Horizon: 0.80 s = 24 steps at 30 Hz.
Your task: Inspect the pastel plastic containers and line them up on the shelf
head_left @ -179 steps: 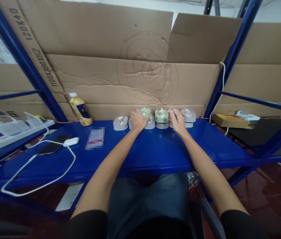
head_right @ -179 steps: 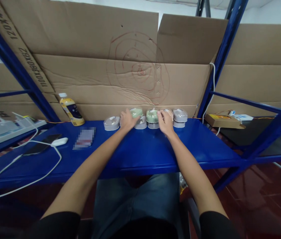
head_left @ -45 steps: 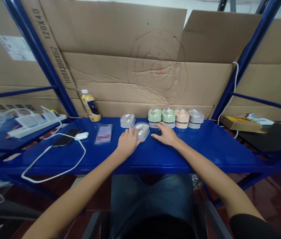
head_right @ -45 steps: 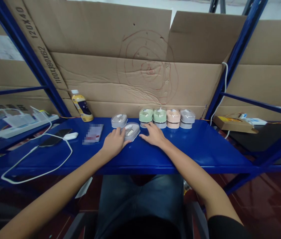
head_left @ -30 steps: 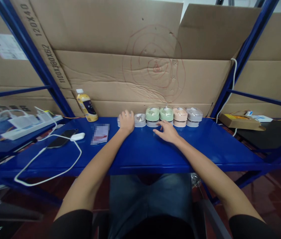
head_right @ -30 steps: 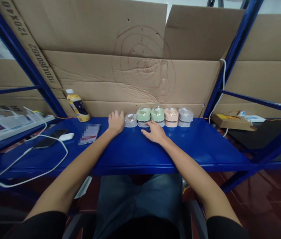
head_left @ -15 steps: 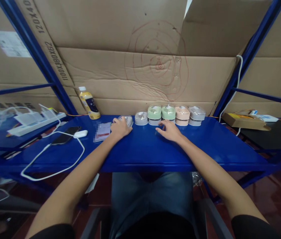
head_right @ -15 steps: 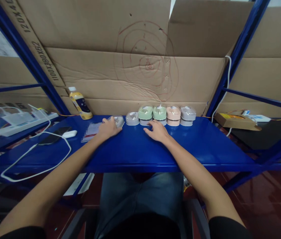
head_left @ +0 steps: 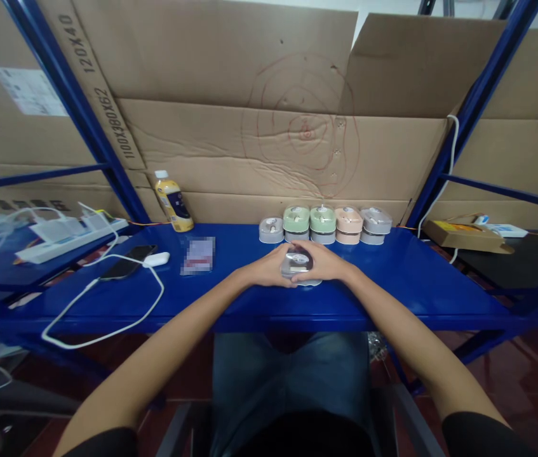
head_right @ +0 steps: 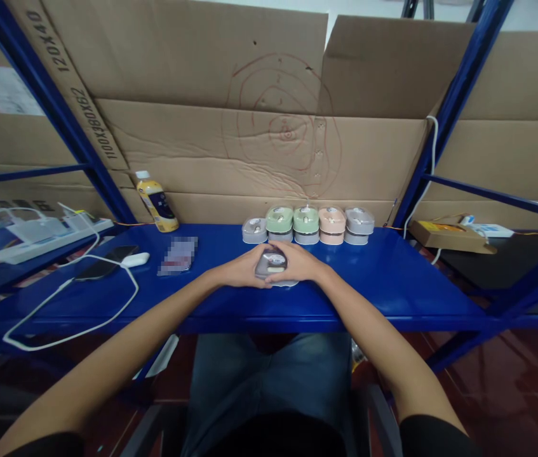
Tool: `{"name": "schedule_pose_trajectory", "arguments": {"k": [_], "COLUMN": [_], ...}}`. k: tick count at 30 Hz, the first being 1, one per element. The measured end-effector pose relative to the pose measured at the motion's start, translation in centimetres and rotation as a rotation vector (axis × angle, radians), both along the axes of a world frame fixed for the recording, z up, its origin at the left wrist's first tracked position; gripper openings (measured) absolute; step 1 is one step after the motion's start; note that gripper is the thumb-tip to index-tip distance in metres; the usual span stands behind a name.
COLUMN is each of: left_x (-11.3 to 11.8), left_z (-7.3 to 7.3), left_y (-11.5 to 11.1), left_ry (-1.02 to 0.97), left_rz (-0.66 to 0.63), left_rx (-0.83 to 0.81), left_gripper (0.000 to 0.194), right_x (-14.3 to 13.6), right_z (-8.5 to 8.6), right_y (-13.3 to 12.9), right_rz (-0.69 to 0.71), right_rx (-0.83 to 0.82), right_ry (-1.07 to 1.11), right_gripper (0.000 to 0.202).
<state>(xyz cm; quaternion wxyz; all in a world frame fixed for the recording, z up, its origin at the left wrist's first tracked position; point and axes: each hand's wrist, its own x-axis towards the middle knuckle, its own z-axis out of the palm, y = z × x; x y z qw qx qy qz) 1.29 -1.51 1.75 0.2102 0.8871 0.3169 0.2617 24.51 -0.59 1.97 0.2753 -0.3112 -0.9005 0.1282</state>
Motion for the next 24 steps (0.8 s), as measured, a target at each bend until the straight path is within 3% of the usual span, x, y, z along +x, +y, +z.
{"name": "schedule_pose_trajectory", "arguments": {"k": [5,9,16,21,24], "left_x": [1.2,0.9,0.1,-0.3,-1.0], "left_z": [-1.7,-3.0,-2.8,-2.5,-2.2], "left_y": [2.4,2.5,1.5,1.8,2.6], "left_ry": [-0.180,-0.161,0.032,-0.010,-0.139], "left_rz": [0.046,0.124,0.077,0.136,0.263], "left_rx": [-0.092,-0.001,0.189,0.167,0.173], "left_gripper": [0.105,0.113,0.051,0.045,0.044], "right_x": [1.0,2.8,6.3,6.6,6.5], "right_z": [0.4,0.8,1.0,0.7,0.8], "right_y": [0.8,1.7,3.7,4.3,4.3], "right_rz": [-0.080,-0.152,-0.391,-0.401,-0.402], "right_rx": [-0.037,-0.120,-0.177,-0.161,-0.128], "right_ry": [0.009,0.070,0.326,0.353,0.356], "right_gripper": [0.090,0.084,0.067,0.064,0.062]}}
